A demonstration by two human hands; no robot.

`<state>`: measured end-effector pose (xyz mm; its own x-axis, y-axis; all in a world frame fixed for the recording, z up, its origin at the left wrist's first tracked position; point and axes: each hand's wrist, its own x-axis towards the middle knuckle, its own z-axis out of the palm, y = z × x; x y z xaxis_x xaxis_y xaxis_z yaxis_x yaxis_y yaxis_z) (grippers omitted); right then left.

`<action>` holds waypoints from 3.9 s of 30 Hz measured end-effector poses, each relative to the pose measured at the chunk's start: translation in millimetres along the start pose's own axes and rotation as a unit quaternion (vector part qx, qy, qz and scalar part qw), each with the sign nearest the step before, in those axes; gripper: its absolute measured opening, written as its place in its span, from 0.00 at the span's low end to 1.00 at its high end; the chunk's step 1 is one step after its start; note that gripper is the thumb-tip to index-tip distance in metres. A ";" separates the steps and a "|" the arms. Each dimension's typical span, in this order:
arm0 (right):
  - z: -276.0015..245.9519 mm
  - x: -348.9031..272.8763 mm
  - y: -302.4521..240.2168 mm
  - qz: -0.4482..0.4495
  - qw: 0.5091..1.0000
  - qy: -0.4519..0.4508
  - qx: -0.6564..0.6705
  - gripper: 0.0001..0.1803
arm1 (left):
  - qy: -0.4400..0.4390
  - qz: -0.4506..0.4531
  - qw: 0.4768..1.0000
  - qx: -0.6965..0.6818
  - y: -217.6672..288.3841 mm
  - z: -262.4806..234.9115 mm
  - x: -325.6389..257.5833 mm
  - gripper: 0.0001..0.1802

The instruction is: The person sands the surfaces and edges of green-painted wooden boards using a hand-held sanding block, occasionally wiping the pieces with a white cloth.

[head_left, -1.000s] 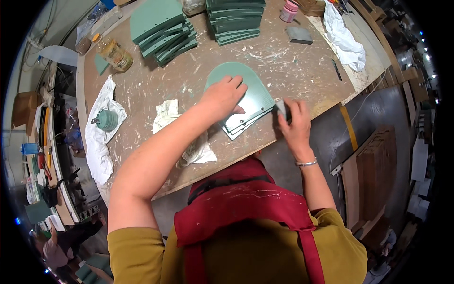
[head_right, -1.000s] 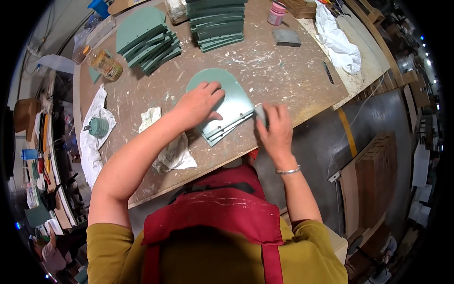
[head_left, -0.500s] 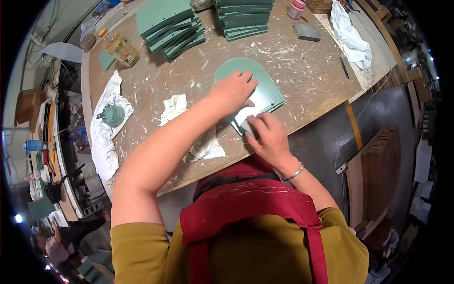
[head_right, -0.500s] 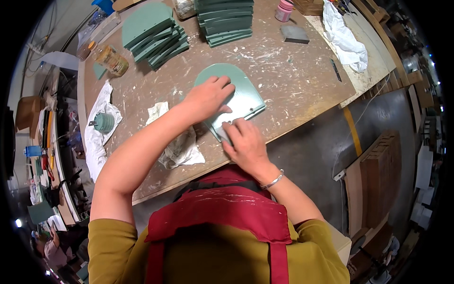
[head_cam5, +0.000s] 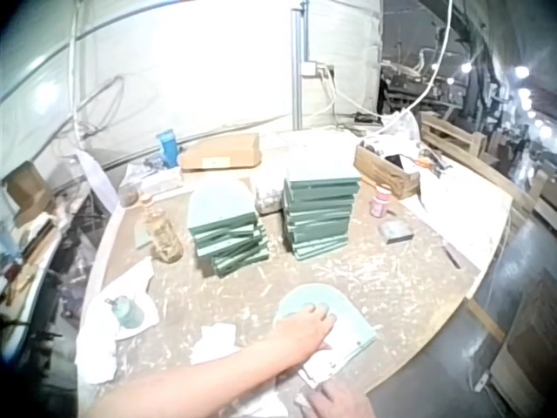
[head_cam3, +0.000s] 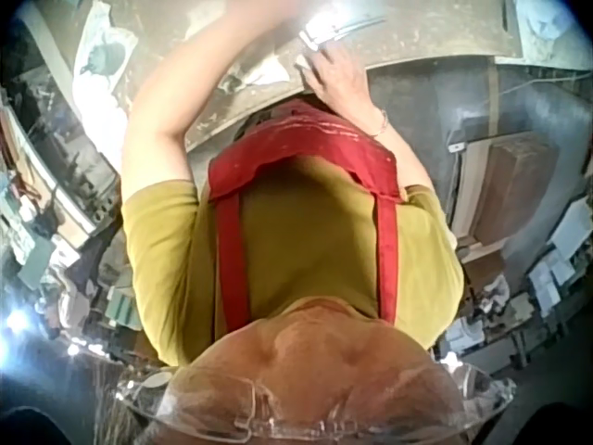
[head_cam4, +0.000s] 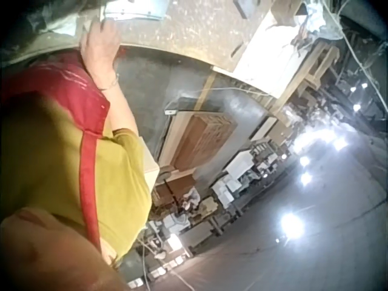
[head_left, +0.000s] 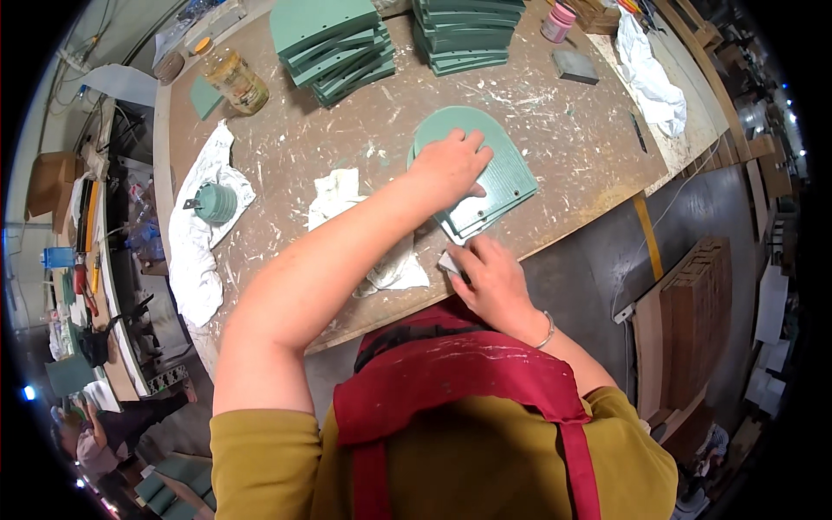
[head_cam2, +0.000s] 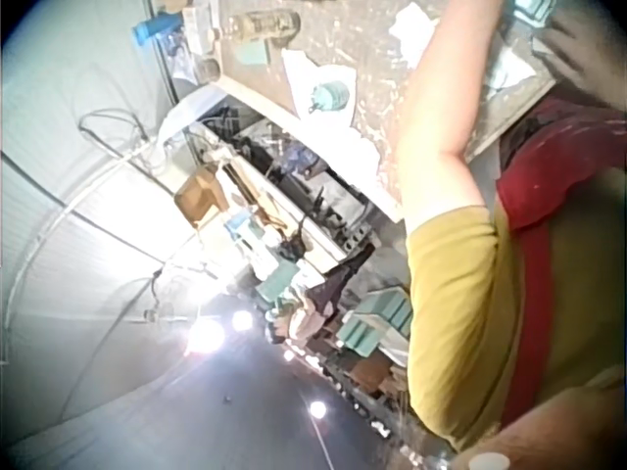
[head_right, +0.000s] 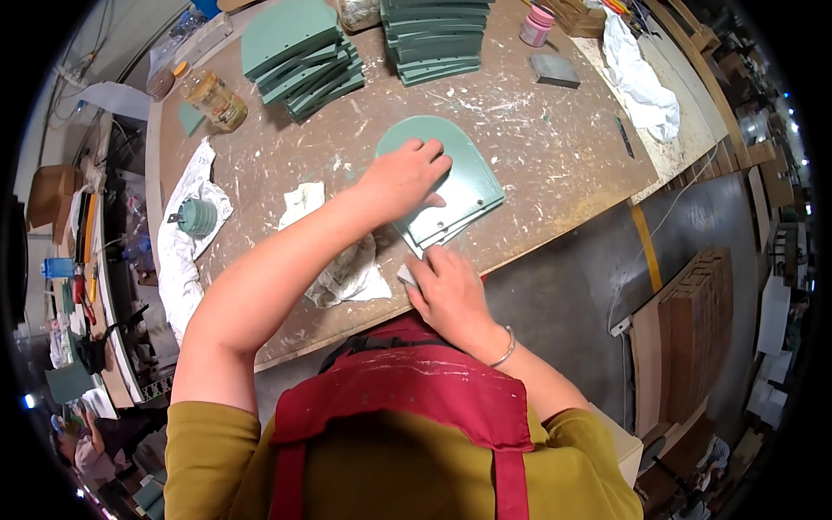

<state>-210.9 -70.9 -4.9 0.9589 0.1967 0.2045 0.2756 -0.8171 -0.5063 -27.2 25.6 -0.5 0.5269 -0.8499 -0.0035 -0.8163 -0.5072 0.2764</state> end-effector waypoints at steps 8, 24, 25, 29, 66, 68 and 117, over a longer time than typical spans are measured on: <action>-17.3 12.4 -4.1 0.021 0.999 -0.002 -0.045 0.21 | 0.005 0.015 1.000 0.019 -3.4 0.1 1.6 0.29; -12.7 48.8 12.1 -0.003 0.998 0.046 -0.036 0.19 | -0.082 0.056 0.995 -0.005 -35.1 -11.5 17.5 0.23; -13.0 48.9 12.4 -0.004 0.998 0.046 -0.038 0.19 | -0.073 0.065 0.995 0.008 -35.4 -11.4 18.2 0.22; -25.9 39.0 8.8 -0.017 0.997 -0.016 -0.067 0.17 | -0.066 0.052 0.996 -0.001 -31.9 -11.0 17.5 0.22; -118.1 102.4 82.1 0.112 0.937 0.062 0.326 0.18 | 0.095 0.014 0.995 -0.037 78.3 24.9 -3.5 0.18; -114.9 128.9 75.7 -0.002 0.978 -0.029 0.208 0.19 | 0.190 -0.020 0.982 -0.003 98.8 43.3 -8.6 0.29; -22.5 287.2 79.5 -0.488 0.787 -0.376 0.029 0.14 | 0.088 -0.265 0.960 0.007 131.9 52.8 8.6 0.29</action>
<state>85.0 -91.6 32.4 0.0522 0.9984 -0.0234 0.8872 -0.0571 -0.4579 -142.9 -56.0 -14.8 0.9003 -0.4346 0.0234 -0.4245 -0.8651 0.2672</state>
